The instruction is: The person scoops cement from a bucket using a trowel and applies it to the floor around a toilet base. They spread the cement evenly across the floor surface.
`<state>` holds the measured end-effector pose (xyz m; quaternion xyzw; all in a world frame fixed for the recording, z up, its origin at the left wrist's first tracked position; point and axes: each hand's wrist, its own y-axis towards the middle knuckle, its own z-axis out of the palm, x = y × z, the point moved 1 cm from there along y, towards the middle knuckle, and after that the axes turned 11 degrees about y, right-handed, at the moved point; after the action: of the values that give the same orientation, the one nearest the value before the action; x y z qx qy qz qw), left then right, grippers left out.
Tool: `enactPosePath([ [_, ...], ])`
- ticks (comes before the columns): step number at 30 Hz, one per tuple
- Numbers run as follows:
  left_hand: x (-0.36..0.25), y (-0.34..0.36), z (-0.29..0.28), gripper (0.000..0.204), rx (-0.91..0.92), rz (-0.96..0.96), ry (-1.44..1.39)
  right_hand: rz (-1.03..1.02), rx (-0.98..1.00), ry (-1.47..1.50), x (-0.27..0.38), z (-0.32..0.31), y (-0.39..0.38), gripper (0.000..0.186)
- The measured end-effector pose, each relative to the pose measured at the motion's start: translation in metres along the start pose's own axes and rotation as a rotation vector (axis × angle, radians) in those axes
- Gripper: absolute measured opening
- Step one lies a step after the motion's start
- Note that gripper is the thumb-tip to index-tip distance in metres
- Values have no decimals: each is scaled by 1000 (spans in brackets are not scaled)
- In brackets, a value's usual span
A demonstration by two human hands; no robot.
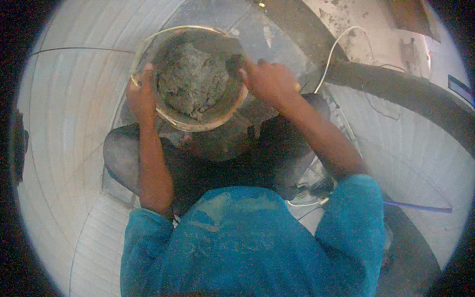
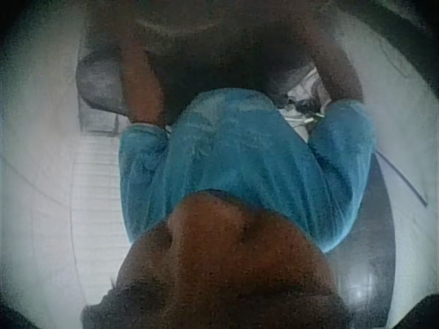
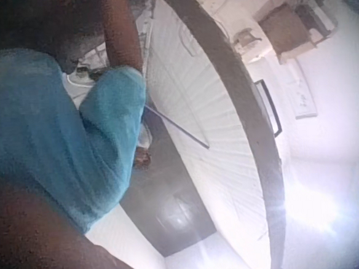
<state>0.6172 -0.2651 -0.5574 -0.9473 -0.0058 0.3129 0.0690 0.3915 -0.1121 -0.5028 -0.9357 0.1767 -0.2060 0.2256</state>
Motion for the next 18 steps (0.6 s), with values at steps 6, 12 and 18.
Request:
enactPosePath([
  [6,3,2,1,60,-86,3,159,-126,-15,262,-6,106,27,41],
  [12,2,4,1,66,56,-43,-98,-90,154,-61,-8,40,-34,38],
  [18,1,4,0,71,-32,6,31,13,64,-120,27,7,7,41],
])
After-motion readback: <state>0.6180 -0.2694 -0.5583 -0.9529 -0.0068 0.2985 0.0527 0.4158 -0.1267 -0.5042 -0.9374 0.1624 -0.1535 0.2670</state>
